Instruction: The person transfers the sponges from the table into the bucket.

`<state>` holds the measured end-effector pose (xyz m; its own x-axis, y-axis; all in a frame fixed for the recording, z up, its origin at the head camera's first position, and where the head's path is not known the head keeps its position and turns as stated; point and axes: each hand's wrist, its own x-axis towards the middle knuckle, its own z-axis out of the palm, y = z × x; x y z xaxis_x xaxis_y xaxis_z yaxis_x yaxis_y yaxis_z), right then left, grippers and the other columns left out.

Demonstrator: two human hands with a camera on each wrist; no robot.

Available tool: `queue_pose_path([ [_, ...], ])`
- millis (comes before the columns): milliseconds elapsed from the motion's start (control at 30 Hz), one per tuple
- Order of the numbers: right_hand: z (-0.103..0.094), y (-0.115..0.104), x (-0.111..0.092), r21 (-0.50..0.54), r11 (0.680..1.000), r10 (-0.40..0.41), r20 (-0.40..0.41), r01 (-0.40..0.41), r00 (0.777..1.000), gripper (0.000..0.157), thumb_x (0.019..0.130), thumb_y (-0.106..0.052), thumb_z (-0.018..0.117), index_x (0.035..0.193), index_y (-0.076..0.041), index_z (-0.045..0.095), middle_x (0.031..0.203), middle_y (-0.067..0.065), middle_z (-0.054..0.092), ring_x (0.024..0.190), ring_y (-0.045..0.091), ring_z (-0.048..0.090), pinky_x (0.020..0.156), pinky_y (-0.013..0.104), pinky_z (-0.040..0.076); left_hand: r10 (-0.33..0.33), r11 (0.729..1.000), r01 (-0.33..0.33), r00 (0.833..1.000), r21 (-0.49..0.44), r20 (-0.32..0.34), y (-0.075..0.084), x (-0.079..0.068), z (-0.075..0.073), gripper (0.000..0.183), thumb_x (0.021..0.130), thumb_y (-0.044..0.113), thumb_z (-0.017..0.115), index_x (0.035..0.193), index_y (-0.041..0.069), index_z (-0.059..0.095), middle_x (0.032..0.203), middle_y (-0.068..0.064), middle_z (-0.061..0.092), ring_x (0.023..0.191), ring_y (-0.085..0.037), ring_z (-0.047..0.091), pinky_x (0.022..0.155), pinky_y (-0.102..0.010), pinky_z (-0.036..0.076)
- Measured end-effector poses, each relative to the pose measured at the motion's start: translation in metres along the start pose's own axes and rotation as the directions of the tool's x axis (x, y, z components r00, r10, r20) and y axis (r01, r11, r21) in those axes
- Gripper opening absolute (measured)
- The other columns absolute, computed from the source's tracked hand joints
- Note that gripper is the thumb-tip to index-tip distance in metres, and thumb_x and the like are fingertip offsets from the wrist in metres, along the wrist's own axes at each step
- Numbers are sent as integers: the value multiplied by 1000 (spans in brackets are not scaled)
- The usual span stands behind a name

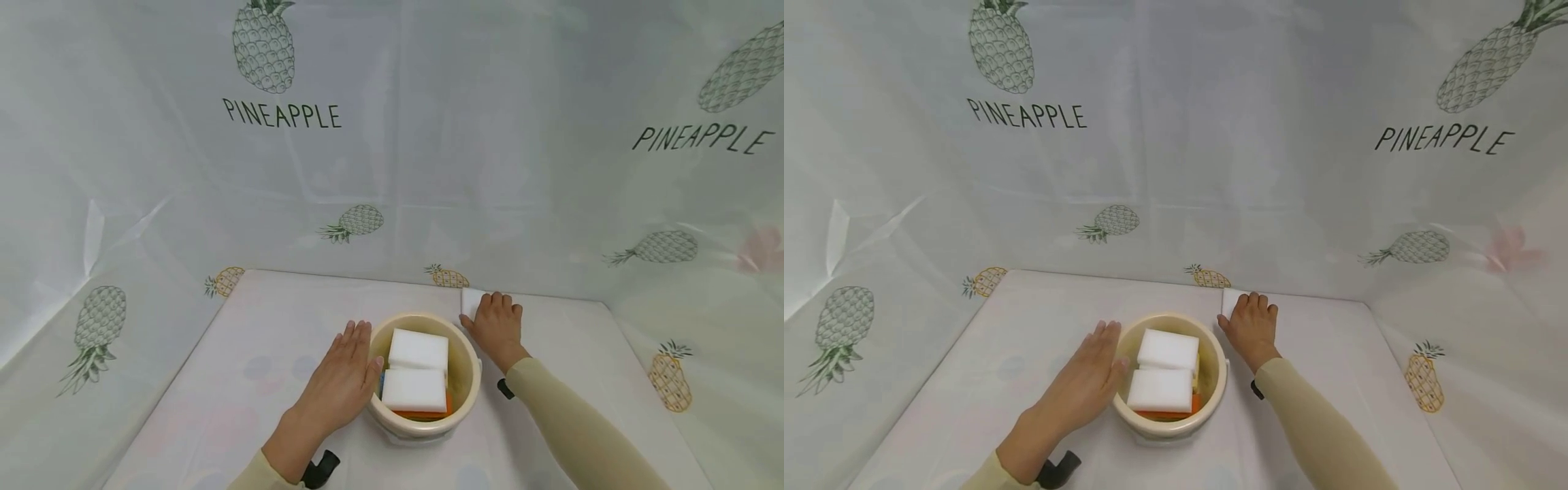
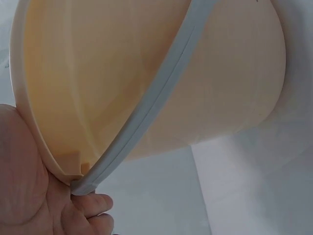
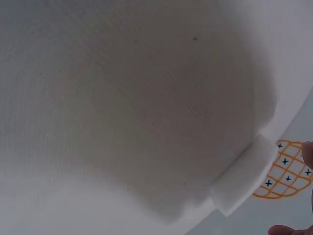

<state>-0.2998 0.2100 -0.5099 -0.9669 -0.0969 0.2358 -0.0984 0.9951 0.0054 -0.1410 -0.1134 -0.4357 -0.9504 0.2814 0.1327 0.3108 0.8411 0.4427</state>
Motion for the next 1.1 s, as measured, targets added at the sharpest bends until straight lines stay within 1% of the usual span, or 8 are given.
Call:
queue_pose_path([
  [133,7,-1,2,-3,1000,7,36,-7,999,65,99,-58,65,99,6,51,94,19,47,97,39,47,81,53,40,7,1000,-7,1000,6,1,1,1,1,68,115,40,39,164,-6,26,171,-22,29,162,-37,19,132,-54,20],
  [367,18,-1,3,-36,999,2,49,0,999,61,100,-53,65,101,7,52,95,20,48,98,39,48,83,55,42,11,1000,-11,1000,15,4,2,1,2,68,115,40,38,164,-6,26,171,-23,29,162,-37,19,131,-54,20],
  [433,19,1,3,-24,1000,9,58,-8,998,57,101,-48,64,102,7,53,97,21,49,101,41,49,86,57,42,11,1000,-11,1000,18,4,1,1,2,68,115,40,38,164,-6,26,171,-22,29,163,-36,18,132,-54,20],
  [533,19,6,2,8,999,31,70,-32,997,45,100,-36,60,104,8,53,98,22,50,102,43,48,88,60,41,12,1000,-12,1000,19,4,1,1,2,68,115,40,38,164,-6,26,171,-22,29,163,-36,18,132,-53,21],
  [667,18,19,1,32,997,62,63,-64,996,35,95,-23,56,104,10,52,97,22,49,101,43,47,85,59,40,8,1000,-8,1000,22,5,2,0,1,69,115,40,38,164,-6,26,171,-23,29,163,-36,18,132,-53,20],
  [767,19,30,1,31,996,77,50,-78,996,38,92,-25,58,103,11,51,96,23,49,98,43,47,82,58,40,4,1000,-4,1000,28,6,2,1,1,69,115,40,38,164,-6,25,171,-22,29,163,-35,17,132,-53,20],
  [867,21,36,1,36,996,84,51,-86,995,44,90,-30,59,100,11,50,95,24,49,97,43,46,81,58,40,1,1000,-1,1000,25,6,2,0,0,68,115,40,38,164,-6,25,171,-21,28,163,-35,17,132,-53,20],
  [1100,25,43,3,38,995,86,66,-89,994,60,97,-46,55,98,14,53,94,26,51,96,44,48,81,59,41,-7,1000,7,1000,14,7,2,0,-1,69,115,41,38,165,-5,25,172,-20,29,163,-34,17,132,-53,20],
])
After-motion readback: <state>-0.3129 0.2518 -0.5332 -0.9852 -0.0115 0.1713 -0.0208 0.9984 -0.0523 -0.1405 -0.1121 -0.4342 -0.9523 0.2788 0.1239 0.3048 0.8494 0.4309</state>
